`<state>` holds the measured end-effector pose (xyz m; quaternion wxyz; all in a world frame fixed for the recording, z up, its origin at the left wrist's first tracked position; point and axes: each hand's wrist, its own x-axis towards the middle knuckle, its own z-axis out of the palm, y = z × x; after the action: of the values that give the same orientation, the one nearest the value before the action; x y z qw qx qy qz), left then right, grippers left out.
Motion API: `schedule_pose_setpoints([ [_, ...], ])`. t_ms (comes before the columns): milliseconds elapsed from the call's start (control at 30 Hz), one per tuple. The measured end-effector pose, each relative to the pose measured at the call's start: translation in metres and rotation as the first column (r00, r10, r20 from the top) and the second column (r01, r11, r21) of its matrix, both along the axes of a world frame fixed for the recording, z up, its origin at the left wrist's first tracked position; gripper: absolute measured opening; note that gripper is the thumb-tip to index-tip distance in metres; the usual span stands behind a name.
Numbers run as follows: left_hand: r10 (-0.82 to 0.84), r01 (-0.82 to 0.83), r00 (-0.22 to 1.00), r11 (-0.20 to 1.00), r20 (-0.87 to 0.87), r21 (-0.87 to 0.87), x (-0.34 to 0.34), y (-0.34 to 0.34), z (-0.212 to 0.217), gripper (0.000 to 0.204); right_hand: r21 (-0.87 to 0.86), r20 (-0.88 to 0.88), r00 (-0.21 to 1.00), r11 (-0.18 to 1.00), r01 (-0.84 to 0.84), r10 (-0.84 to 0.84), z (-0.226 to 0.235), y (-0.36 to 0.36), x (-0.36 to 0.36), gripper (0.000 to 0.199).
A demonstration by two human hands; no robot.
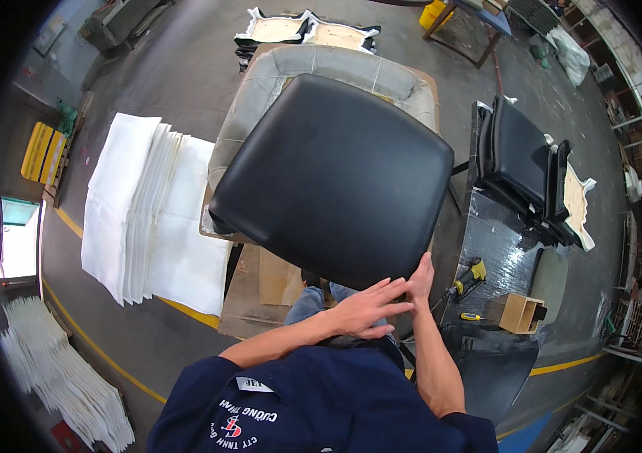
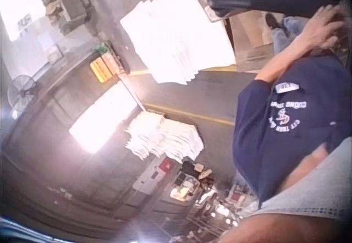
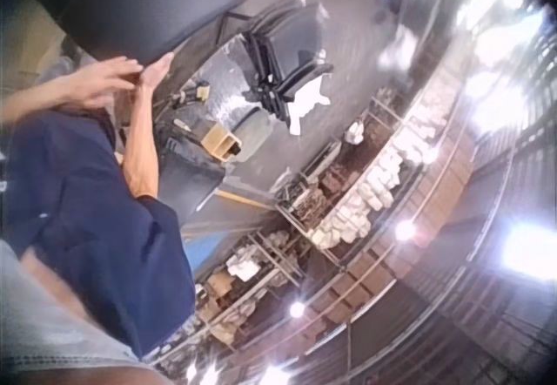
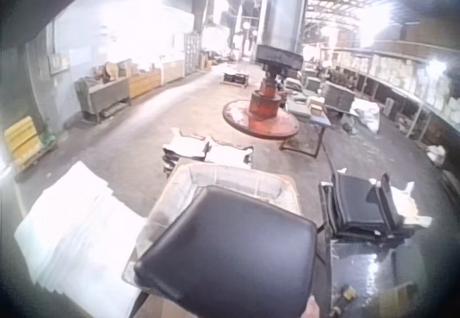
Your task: The person uses a pneumatic staple gun to attach white foam padding to a wooden chair seat base, then places a black leather cover over the padded seat. The person handles the seat and cover, aligning them on a workbench in a factory setting.
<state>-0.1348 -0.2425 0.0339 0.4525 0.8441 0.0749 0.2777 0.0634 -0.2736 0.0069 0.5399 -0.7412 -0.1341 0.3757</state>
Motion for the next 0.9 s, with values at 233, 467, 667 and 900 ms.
schedule_pose_setpoints([
  [233, 0.819, -0.786, 0.570, 0.565, -0.061, 0.252, -0.107, 0.101, 0.025, 0.049, -0.182, 0.473, 0.871, 0.982, -0.047, 0.130, -0.008, -0.008, 0.031, 0.063],
  [467, 0.929, -0.918, 0.226, 0.304, -0.293, 0.256, -0.152, 0.184, -0.002, 0.063, -0.456, 0.865, 0.136, 0.870, -0.185, 0.483, 0.063, 0.031, -0.074, 0.063],
  [667, 0.919, -0.887, 0.118, 0.268, -0.376, 0.376, -0.130, 0.177, 0.007, 0.058, -0.527, 0.819, -0.027, 0.733, -0.431, 0.573, 0.056, 0.069, -0.138, 0.061],
  [900, 0.941, -0.918, 0.141, 0.241, -0.307, 0.315, -0.137, 0.178, -0.003, 0.054, -0.470, 0.881, 0.149, 0.864, 0.180, 0.448, 0.043, 0.029, -0.005, 0.063],
])
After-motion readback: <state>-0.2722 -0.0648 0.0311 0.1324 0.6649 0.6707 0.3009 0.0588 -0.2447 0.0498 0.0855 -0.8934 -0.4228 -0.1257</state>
